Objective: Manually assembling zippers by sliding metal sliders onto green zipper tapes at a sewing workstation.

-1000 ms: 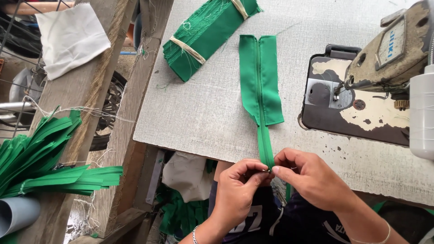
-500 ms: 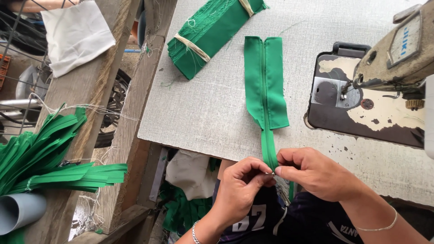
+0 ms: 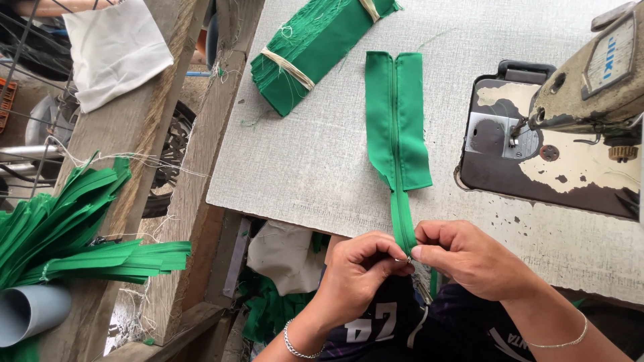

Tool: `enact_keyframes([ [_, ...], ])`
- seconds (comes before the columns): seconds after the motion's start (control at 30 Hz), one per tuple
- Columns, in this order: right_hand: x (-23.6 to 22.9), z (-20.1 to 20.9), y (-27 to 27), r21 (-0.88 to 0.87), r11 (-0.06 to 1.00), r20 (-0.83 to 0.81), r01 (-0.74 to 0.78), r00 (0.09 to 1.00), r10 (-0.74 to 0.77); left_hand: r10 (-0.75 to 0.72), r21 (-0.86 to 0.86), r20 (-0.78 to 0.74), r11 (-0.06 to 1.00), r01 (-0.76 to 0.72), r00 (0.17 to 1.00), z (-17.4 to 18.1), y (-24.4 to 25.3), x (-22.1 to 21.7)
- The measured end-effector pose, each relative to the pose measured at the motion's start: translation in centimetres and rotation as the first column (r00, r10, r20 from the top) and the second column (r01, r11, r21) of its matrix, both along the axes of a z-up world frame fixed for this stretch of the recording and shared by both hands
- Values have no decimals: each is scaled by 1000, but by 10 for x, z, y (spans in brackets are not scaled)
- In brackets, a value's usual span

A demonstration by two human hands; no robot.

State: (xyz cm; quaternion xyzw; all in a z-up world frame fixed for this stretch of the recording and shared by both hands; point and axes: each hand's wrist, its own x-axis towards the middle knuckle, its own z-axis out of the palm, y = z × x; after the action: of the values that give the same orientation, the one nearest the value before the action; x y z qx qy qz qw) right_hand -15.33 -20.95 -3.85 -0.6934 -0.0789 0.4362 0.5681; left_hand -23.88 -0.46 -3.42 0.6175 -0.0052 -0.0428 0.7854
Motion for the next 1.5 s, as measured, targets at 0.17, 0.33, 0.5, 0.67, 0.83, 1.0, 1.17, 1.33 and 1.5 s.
enact_keyframes([
  [0.17,0,-2,0,6,1000,-34,18,999,-18,-23,35,22,999,22,999,0,2,3],
  [0.33,-3,-1,4,-5,999,-15,54,998,-54,-15,97,53,995,10,998,1,3,5],
  [0.5,-13,-4,8,-60,994,296,88,953,-67,53,-16,-53,998,-54,997,3,-2,5],
  [0.67,-27,-2,16,-152,974,412,167,907,-91,85,28,-13,996,-85,996,3,-2,5],
  [0.83,-35,-1,22,-142,969,514,202,852,-102,133,11,-47,991,-133,990,-7,-4,3],
  [1.0,-31,1,19,-114,983,474,142,878,-72,149,-33,-57,988,-151,987,-9,-4,3],
  [1.17,-18,7,10,-202,979,331,42,943,28,110,-32,-36,993,-112,993,-2,1,4],
  [1.33,-21,4,13,-182,980,336,83,942,-17,119,-6,-35,993,-119,992,1,1,3],
  [1.5,-25,3,13,-197,970,341,141,938,-67,153,-58,-91,986,-159,984,-5,-5,1],
])
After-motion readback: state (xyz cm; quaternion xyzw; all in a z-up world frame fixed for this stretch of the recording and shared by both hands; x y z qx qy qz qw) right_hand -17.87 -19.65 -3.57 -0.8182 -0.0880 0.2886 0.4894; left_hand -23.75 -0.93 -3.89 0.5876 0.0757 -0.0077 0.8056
